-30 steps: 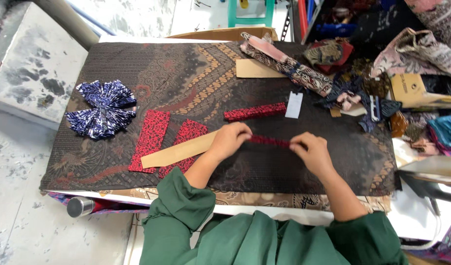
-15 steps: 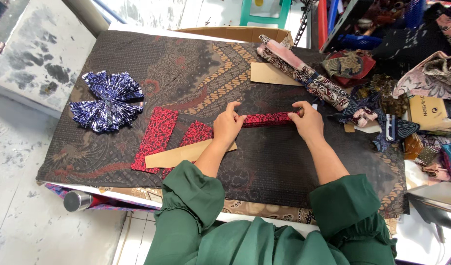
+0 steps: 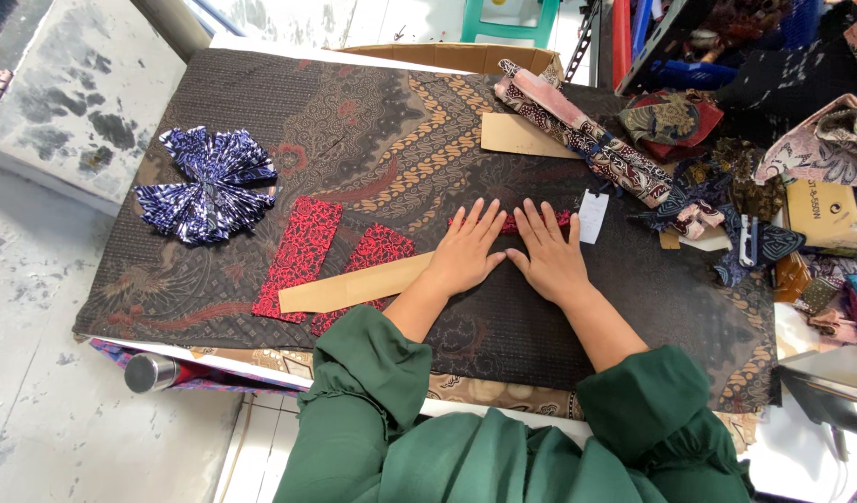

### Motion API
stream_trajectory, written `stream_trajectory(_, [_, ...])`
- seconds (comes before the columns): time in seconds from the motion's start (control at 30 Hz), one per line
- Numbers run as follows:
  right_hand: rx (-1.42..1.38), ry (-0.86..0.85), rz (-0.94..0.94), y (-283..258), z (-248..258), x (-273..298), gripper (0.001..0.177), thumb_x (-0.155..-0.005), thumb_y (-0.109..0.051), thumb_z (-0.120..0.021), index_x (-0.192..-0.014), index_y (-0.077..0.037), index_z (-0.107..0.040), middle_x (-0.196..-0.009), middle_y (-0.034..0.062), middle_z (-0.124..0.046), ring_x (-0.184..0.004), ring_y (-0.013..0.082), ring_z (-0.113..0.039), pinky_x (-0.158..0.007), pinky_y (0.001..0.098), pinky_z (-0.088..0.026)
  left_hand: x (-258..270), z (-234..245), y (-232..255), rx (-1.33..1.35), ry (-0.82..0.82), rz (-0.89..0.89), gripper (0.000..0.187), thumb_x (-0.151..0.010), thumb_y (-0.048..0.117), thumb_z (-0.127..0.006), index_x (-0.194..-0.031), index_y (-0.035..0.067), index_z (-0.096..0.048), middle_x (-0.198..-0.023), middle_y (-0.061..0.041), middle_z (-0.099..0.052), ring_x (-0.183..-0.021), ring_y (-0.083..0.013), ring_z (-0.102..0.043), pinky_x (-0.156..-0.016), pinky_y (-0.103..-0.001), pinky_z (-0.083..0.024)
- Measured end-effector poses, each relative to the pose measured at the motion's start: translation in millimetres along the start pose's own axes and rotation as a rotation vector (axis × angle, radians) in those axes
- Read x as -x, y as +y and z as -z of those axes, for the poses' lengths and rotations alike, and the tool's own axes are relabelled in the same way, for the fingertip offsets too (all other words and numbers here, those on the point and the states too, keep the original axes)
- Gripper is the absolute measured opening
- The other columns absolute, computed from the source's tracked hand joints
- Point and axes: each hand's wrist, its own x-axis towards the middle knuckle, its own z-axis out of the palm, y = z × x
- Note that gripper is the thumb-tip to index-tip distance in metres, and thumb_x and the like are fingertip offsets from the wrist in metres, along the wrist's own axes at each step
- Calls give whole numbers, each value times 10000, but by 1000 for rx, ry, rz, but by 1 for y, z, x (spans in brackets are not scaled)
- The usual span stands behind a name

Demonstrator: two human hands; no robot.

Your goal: The person irons several small rectangular pieces of patterned fabric on a work table. They place a cardboard template over each piece, press with an iron, then remove the template and fold the fabric. The process repeats for multiple pieces.

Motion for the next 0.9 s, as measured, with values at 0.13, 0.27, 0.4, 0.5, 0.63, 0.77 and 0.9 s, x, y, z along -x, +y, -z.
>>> stream_trajectory(0.13, [-40, 6, -34, -1, -2, 0, 747, -976, -532, -539, -1610, -181, -356, -1697, 94, -267, -1561, 313, -235, -1182, 695, -110, -2, 8, 4, -5, -54, 18, 797, -938, 419, -615, -1582, 59, -313, -1665, -144, -253, -1550, -357, -203, -1245, -547, -161])
stream_trajectory(0.27, [-121, 48, -87, -3, 10, 6, 744, -964, -506, -575, -1611, -207, -363, -1710, 167, -213, -1577, 367, -164, -1124, 748, -68, -1, 26, 10, -50, -19, 2, 750, -943, 387, -636, -1576, 119, -335, -1651, -145, -257, -1531, -354, -219, -1219, -583, -162])
stream_trajectory(0.4, [-186, 159, -140, -13, 32, 22, 725, -961, -457, -636, -1597, -194, -407, -1720, 175, -207, -1593, 370, -134, -1132, 760, -12, 2, 47, 9, -97, 154, 63, 455, -931, 311, -664, -1323, 95, -584, -1523, -165, -468, -1461, -354, -383, -1177, -546, -299])
stream_trajectory(0.5, [-249, 187, -137, -28, 50, 43, 714, -940, -407, -692, -1566, -166, -450, -1711, 156, -268, -1601, 356, -178, -1159, 733, 3, 36, 66, -7, -87, -38, 277, 292, -851, 285, -719, -1043, 65, -702, -1115, -127, -642, -1172, -316, -581, -1008, -485, -430])
stream_trajectory(0.63, [-347, 173, -48, -63, 67, 64, 701, -879, -351, -756, -1503, -167, -495, -1647, 117, -391, -1553, 308, -309, -1199, 618, -140, 74, 76, -14, -427, 28, 275, 162, -777, 192, -756, -887, 79, -721, -957, -119, -633, -991, -302, -622, -825, -442, -476])
stream_trajectory(0.77, [-460, 88, 29, -103, 70, 67, 733, -797, -295, -792, -1462, -114, -541, -1387, 140, -575, -1289, 353, -493, -1093, 516, -307, 77, 73, 19, -213, -190, 277, 146, -813, 244, -777, -835, 107, -735, -935, -148, -687, -926, -326, -698, -744, -463, -545])
stream_trajectory(0.9, [-494, -7, -19, -110, 76, 81, 264, -835, -202, -769, -1075, -122, -696, -993, 43, -727, -1005, 272, -667, -977, 457, -417, 93, 85, 42, 271, 56, 251, 269, -692, 338, -839, -766, 104, -729, -886, -125, -706, -898, -348, -687, -779, -476, -534])
